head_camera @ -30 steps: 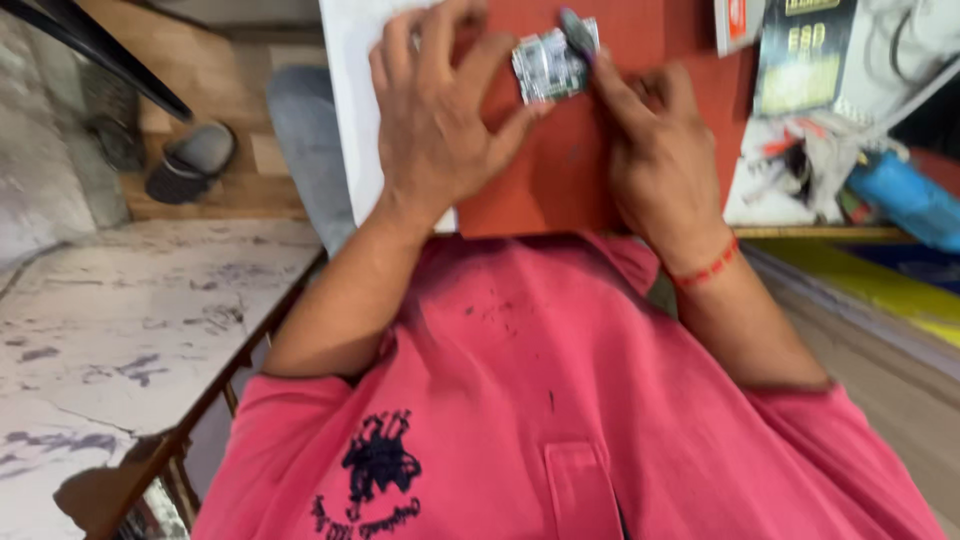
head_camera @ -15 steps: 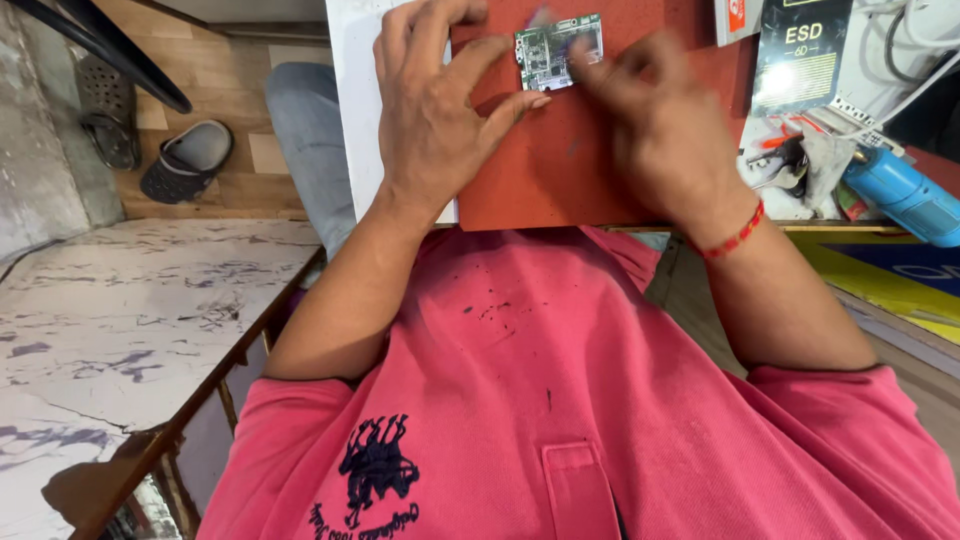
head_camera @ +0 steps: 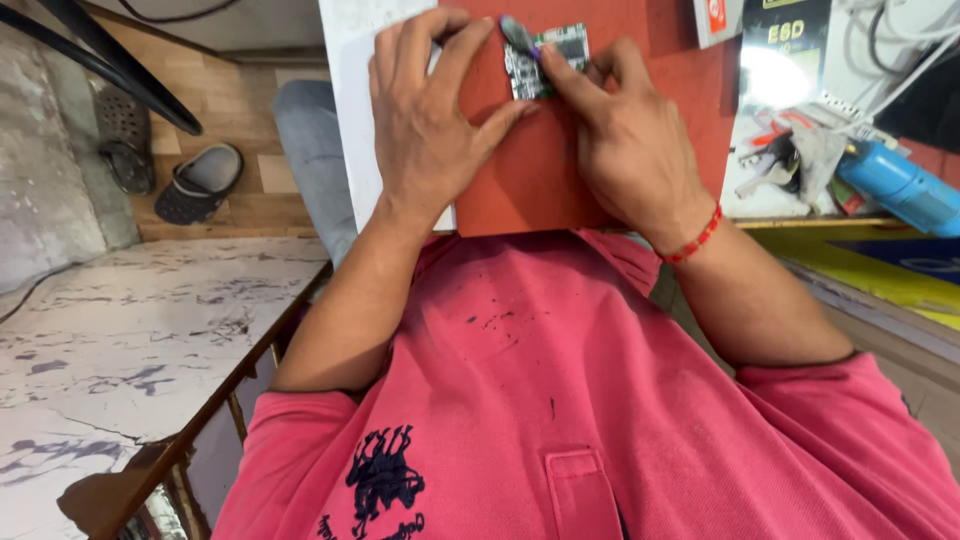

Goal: The person sits on the floor and uses a purple brush to clean a small green circuit board placed on a red mat. They repeatedly scrub the surface of the board, flip it over to clean the other side, and continue the cleaning process.

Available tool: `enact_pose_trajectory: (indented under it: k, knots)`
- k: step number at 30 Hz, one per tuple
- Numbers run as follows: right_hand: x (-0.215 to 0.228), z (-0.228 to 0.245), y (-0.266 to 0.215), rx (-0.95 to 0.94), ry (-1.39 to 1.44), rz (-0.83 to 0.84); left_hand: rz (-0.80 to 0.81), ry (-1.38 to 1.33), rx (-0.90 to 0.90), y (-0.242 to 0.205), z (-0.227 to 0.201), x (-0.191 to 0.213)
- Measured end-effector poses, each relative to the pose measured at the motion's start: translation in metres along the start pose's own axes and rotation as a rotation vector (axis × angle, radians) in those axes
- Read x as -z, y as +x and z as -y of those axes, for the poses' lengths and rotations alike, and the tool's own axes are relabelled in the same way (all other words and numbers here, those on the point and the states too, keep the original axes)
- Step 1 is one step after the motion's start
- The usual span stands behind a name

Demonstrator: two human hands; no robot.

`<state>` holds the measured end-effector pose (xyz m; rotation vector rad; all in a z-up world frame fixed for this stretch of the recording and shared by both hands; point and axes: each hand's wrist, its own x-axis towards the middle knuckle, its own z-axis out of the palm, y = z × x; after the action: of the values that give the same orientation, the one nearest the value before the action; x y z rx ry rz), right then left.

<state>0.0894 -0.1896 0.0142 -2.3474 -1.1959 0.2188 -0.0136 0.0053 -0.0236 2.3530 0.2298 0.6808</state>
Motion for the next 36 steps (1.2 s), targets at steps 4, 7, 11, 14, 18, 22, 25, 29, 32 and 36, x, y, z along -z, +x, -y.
enact_pose_trajectory:
  k: [4,7,11,14,18,22,25,29,32,36]
  knots:
    - [-0.007,-0.006,-0.021,0.006,0.086,-0.187,-0.110,-0.085,-0.058,-0.008,-0.010,0.005]
    - [-0.011,0.002,-0.043,-0.051,0.185,-0.236,-0.051,-0.350,0.145,-0.029,-0.035,0.002]
    - [-0.024,0.032,-0.049,-0.163,0.415,-0.142,0.056,-0.769,0.397,-0.050,-0.064,0.001]
    - [-0.026,0.047,-0.047,-0.069,0.422,-0.193,-0.025,-0.742,0.393,-0.057,-0.075,-0.005]
    - [-0.025,0.046,-0.041,0.038,0.373,-0.210,-0.153,-1.124,0.557,-0.056,-0.072,-0.013]
    - [-0.024,0.035,-0.040,-0.133,0.654,-0.057,-0.092,-1.128,0.633,-0.059,-0.063,-0.014]
    - [-0.022,0.033,-0.038,-0.355,1.198,0.093,-0.009,-0.988,0.573,-0.063,-0.059,-0.005]
    - [-0.001,0.024,-0.023,-0.171,0.793,0.042,-0.054,-0.911,0.400,-0.053,-0.056,0.002]
    - [0.019,0.013,-0.008,0.133,0.586,-0.097,0.218,-1.029,0.583,-0.051,-0.051,0.014]
    - [0.043,-0.004,0.001,0.341,0.523,0.139,0.717,-1.014,0.664,-0.054,-0.049,0.027]
